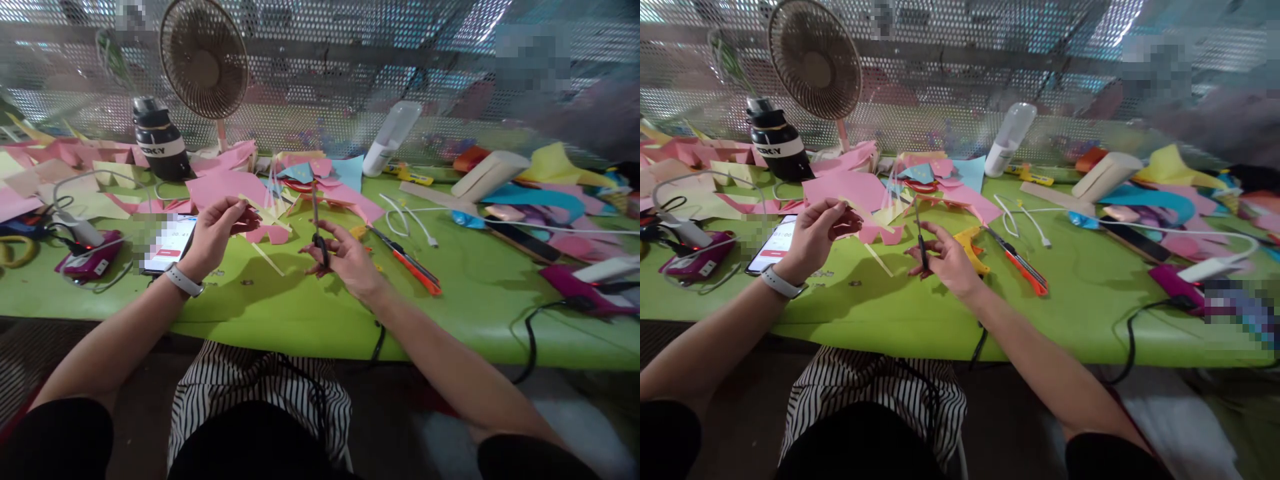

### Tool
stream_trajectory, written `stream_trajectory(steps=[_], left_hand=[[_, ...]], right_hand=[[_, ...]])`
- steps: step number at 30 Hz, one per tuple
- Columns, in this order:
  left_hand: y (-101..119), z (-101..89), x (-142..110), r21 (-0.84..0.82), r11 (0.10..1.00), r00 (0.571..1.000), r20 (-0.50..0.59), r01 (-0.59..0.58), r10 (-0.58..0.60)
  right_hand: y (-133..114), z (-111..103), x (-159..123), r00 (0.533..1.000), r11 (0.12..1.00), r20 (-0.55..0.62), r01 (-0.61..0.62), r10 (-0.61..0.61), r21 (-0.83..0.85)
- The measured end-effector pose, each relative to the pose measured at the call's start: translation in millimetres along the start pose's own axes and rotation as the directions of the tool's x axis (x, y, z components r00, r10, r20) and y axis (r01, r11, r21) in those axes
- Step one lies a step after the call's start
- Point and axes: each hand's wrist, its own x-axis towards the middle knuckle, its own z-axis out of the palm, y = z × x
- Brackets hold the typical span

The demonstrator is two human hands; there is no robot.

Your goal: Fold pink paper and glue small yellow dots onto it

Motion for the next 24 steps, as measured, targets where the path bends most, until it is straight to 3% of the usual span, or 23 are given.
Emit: stream_trajectory(steps=[6, 13, 24], left_hand=[[6.5, 2.7, -3.4, 0.018, 1.0, 0.999, 0.036, -0.001, 0.0], [-8.4, -4.9, -22.3, 0.029, 0.997, 0.997, 0.029, 0.068, -0.069], [-16.4, -18.1, -32.5, 0.033, 0.992, 0.992, 0.034, 0.124, -0.125]], right_hand=[[-15.4, 8.3, 18.2, 0.996, 0.986, -0.036, 0.086, -0.081, 0.145], [-10.6, 21.5, 23.2, 0.989, 0.982, -0.021, 0.15, -0.148, 0.115], [-7.1, 18.0, 17.8, 0.987, 0.984, 0.021, 0.157, -0.159, 0.09]])
